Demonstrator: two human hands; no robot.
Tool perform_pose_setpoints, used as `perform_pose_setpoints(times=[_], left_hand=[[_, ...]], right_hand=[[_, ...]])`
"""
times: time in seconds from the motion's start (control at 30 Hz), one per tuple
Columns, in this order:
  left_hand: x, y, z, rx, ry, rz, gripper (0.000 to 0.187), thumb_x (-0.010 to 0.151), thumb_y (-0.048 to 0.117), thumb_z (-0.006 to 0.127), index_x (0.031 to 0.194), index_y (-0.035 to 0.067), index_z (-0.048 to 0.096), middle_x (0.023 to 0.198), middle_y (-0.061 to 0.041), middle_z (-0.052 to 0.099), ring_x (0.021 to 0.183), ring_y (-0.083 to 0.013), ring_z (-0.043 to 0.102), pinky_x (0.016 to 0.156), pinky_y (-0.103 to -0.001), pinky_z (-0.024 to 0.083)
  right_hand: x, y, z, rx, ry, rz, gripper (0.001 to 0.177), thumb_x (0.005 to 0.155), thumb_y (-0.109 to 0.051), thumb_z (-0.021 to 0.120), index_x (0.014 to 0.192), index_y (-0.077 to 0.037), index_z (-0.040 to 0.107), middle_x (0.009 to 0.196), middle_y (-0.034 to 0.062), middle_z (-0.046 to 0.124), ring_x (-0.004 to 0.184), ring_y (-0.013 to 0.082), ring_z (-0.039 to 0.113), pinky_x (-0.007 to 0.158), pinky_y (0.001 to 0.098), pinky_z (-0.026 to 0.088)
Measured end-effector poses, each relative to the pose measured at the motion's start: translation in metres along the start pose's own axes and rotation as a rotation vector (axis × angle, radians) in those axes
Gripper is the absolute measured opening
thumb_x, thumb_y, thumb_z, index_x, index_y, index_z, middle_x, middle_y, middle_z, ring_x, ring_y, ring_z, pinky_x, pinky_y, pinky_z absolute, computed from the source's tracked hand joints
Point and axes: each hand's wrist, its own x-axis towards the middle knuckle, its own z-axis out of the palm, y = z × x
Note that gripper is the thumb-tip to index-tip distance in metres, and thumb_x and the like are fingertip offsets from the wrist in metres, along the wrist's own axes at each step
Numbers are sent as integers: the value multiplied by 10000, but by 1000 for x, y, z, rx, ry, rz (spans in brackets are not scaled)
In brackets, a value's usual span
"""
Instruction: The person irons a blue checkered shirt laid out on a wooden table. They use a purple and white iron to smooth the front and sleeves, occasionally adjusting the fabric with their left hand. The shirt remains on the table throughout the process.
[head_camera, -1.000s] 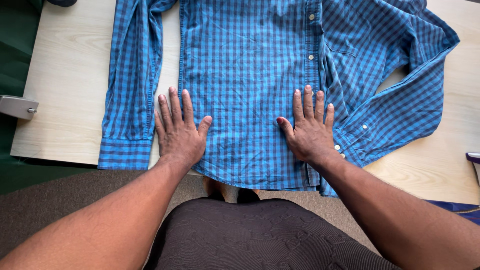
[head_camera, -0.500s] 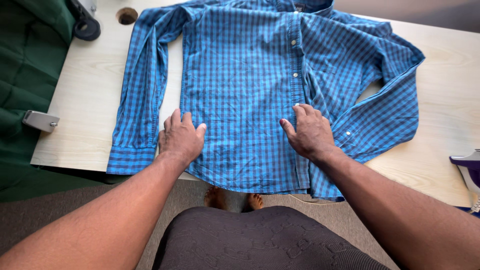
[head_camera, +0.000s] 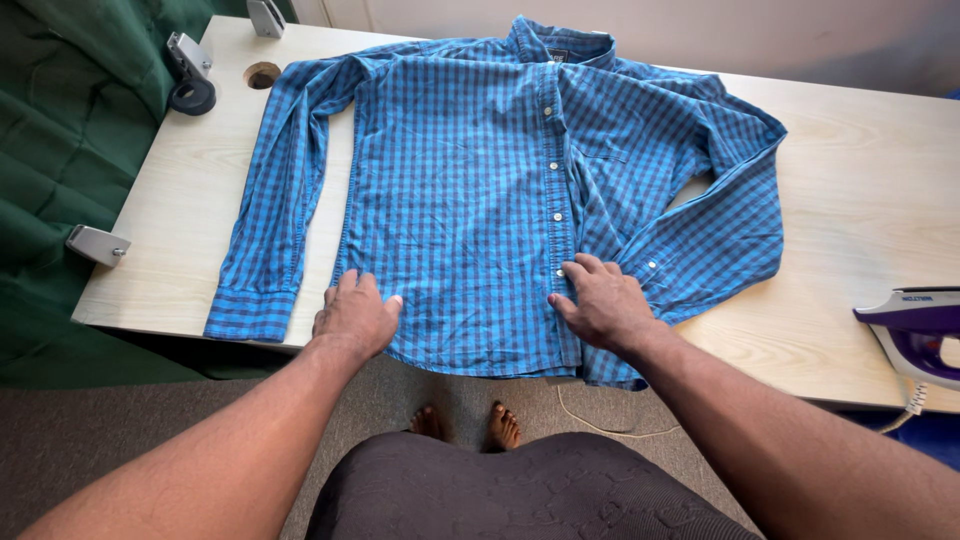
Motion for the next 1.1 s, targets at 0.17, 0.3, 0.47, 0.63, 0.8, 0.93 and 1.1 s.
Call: perform_pose_setpoints(times=[0.17,0.3,0.47,0.63,0.8,0.93,1.1], left_hand=[[-10,-5,7,15,8,14,613,1040,453,501,1508,68,411,1599,-140,328,1480,-317,336,1192,-529,360],[-13,-10,11,21,3,25,607,1039,456,494,1508,79,417,1601,-128,332,1473,-309,349,1189,-531,362],[-24,-18,13,26,3,57,607,1041,469,484,1504,80,431,1574,-114,377,1472,-308,358,1196,-530,361],[-29,-17,19,59,7,92,605,1044,477,478,1508,91,428,1566,-134,373,1462,-320,353,1184,-556,351],[-34,0,20,48,36,148,597,1039,495,501,1483,95,479,1539,-128,435,1450,-319,391,1195,-533,363],[-36,26,22,-17,96,199,593,1000,490,558,1449,105,510,1530,-111,455,1438,-317,398,1170,-533,374],[-36,73,32,-30,132,275,567,991,493,578,1403,105,560,1510,-119,488,1416,-345,424,1151,-540,389]], right_hand=[[-17,1,9,0,24,0,679,989,-508,548,1513,-92,432,1585,136,401,1472,312,362,1210,487,340],[-29,-4,12,-10,-9,61,687,1000,-517,529,1531,-98,410,1590,127,394,1478,310,351,1215,495,328],[-51,-11,17,27,20,115,697,990,-516,532,1523,-84,408,1597,120,380,1482,309,341,1208,491,326],[-80,-15,18,62,77,147,651,995,-496,551,1475,-64,472,1553,143,451,1439,324,412,1196,488,358],[-105,-10,12,127,103,219,625,993,-477,553,1454,-59,495,1482,146,526,1399,316,470,1172,488,390],[-119,12,8,200,203,263,634,988,-472,562,1445,-37,505,1484,169,522,1395,318,478,1171,477,394],[-136,61,6,378,327,388,590,985,-441,593,1405,-28,551,1450,191,552,1372,332,503,1156,474,406]])
